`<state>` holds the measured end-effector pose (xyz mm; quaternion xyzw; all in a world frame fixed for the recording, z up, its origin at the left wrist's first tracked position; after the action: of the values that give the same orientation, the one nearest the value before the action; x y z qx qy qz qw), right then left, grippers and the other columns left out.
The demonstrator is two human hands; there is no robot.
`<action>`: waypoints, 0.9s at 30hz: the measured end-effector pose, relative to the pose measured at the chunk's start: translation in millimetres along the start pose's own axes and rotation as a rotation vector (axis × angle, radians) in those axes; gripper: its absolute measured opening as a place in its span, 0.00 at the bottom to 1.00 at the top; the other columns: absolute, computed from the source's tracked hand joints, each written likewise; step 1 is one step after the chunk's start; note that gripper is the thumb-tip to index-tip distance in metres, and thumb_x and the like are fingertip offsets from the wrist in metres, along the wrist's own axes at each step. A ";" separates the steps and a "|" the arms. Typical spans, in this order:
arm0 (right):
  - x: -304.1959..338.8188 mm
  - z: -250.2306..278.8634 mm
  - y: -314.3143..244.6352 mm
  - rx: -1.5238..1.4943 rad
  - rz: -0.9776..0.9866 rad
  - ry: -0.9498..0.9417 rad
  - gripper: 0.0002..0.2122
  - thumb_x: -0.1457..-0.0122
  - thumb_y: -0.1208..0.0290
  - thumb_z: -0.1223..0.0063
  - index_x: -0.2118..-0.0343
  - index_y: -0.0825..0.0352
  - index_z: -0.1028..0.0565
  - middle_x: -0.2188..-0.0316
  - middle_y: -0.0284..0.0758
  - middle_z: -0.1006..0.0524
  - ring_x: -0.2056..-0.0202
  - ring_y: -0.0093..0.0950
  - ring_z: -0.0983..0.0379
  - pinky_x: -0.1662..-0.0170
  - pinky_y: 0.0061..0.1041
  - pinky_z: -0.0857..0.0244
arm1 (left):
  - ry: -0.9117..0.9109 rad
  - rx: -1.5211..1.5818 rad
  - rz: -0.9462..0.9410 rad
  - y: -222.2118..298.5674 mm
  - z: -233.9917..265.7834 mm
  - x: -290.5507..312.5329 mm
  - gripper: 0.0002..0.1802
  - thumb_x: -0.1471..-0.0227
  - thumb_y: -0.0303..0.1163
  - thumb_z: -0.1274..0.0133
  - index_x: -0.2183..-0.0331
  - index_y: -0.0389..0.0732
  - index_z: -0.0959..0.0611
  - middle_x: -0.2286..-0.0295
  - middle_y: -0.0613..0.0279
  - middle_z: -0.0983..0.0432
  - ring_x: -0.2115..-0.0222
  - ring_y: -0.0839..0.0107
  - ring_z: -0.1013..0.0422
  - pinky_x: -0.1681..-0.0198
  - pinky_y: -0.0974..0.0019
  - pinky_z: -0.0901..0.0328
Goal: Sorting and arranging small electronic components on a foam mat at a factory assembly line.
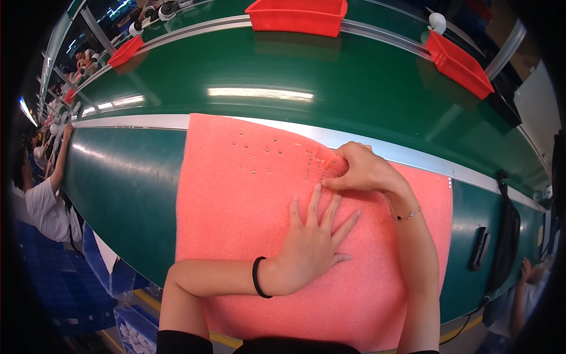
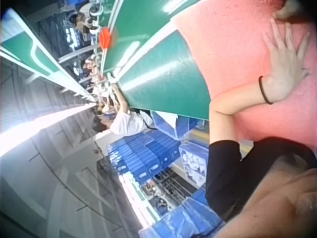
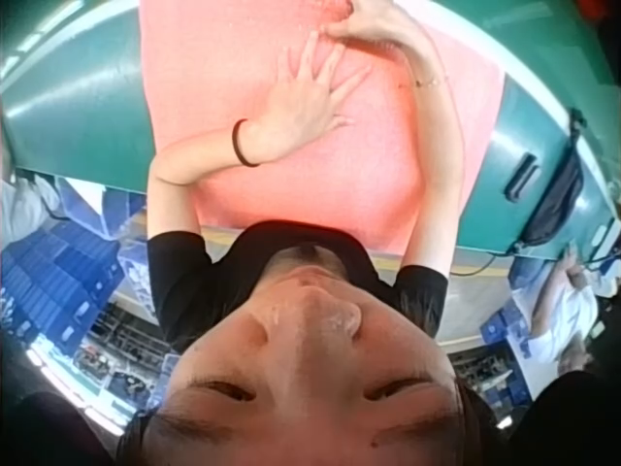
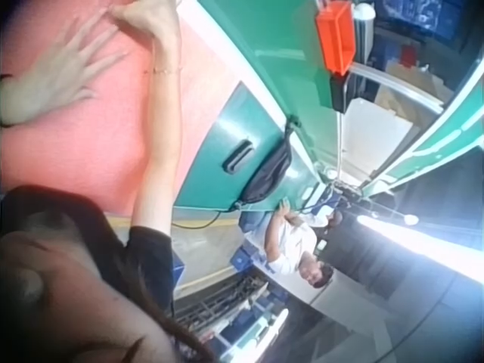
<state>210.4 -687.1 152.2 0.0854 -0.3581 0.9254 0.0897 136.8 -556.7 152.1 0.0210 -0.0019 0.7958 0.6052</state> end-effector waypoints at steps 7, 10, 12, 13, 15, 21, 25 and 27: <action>-1.2 -1.0 -2.9 0.054 0.006 0.028 0.22 0.63 0.58 0.35 0.82 0.77 0.31 0.85 0.46 0.34 0.77 0.34 0.35 0.66 0.35 0.39 | 0.053 -0.042 -0.015 1.4 5.5 1.7 0.44 0.54 0.63 0.50 0.39 0.54 0.39 0.43 0.41 0.44 0.42 0.38 0.49 0.51 0.32 0.42; -0.6 2.4 -5.4 0.037 -0.001 0.024 0.23 0.63 0.58 0.35 0.82 0.77 0.31 0.85 0.47 0.33 0.77 0.35 0.34 0.67 0.35 0.39 | 0.054 -0.040 -0.010 1.6 4.9 1.4 0.44 0.53 0.63 0.50 0.39 0.54 0.39 0.43 0.41 0.44 0.42 0.37 0.49 0.51 0.32 0.42; 0.1 1.0 -1.9 0.039 -0.021 0.003 0.23 0.63 0.58 0.35 0.82 0.77 0.31 0.85 0.47 0.33 0.77 0.35 0.34 0.68 0.35 0.39 | 0.028 -0.011 -0.008 2.0 2.5 1.1 0.44 0.53 0.62 0.51 0.39 0.54 0.40 0.42 0.41 0.47 0.41 0.37 0.51 0.50 0.30 0.46; -0.9 0.2 0.2 0.027 0.027 0.027 0.23 0.63 0.58 0.35 0.81 0.77 0.31 0.85 0.46 0.33 0.78 0.34 0.35 0.69 0.35 0.39 | 0.003 0.018 -0.004 2.0 0.3 1.1 0.45 0.53 0.62 0.51 0.38 0.54 0.41 0.41 0.41 0.49 0.41 0.36 0.53 0.49 0.27 0.49; -0.9 1.9 -3.7 0.015 0.077 0.050 0.22 0.62 0.58 0.35 0.81 0.77 0.31 0.85 0.46 0.33 0.78 0.33 0.35 0.70 0.34 0.39 | 0.006 0.015 -0.002 1.8 0.1 0.9 0.45 0.53 0.62 0.51 0.38 0.54 0.41 0.41 0.41 0.49 0.41 0.36 0.53 0.49 0.27 0.49; -0.7 -0.6 -2.3 0.012 0.003 -0.015 0.20 0.61 0.60 0.36 0.81 0.76 0.30 0.86 0.44 0.33 0.79 0.32 0.36 0.71 0.34 0.39 | 0.011 0.011 -0.009 2.0 0.2 0.6 0.44 0.53 0.62 0.51 0.38 0.54 0.40 0.41 0.41 0.48 0.41 0.36 0.53 0.49 0.27 0.49; -0.1 -1.2 -2.6 0.014 -0.050 -0.023 0.16 0.65 0.63 0.39 0.84 0.71 0.31 0.83 0.46 0.28 0.74 0.43 0.29 0.56 0.37 0.39 | 0.014 0.003 -0.013 2.2 1.4 1.0 0.44 0.53 0.62 0.51 0.38 0.54 0.40 0.41 0.41 0.47 0.41 0.36 0.53 0.49 0.27 0.49; -0.2 -1.8 -3.5 0.003 -0.045 -0.026 0.15 0.66 0.63 0.39 0.84 0.71 0.31 0.83 0.46 0.28 0.74 0.43 0.29 0.57 0.37 0.39 | 0.043 -0.024 -0.022 2.2 3.9 1.4 0.44 0.52 0.62 0.51 0.39 0.53 0.39 0.43 0.40 0.45 0.42 0.36 0.50 0.50 0.30 0.45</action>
<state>211.2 -683.3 153.1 0.1055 -0.3556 0.9226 0.1057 134.4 -556.1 156.1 -0.0032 0.0017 0.7892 0.6142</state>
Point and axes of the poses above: each hand's wrist, its own x-axis away from the middle knuckle, its own z-axis out of the back of the hand, y = z × x, the point moved 8 cm from there along -x, towards the middle knuckle
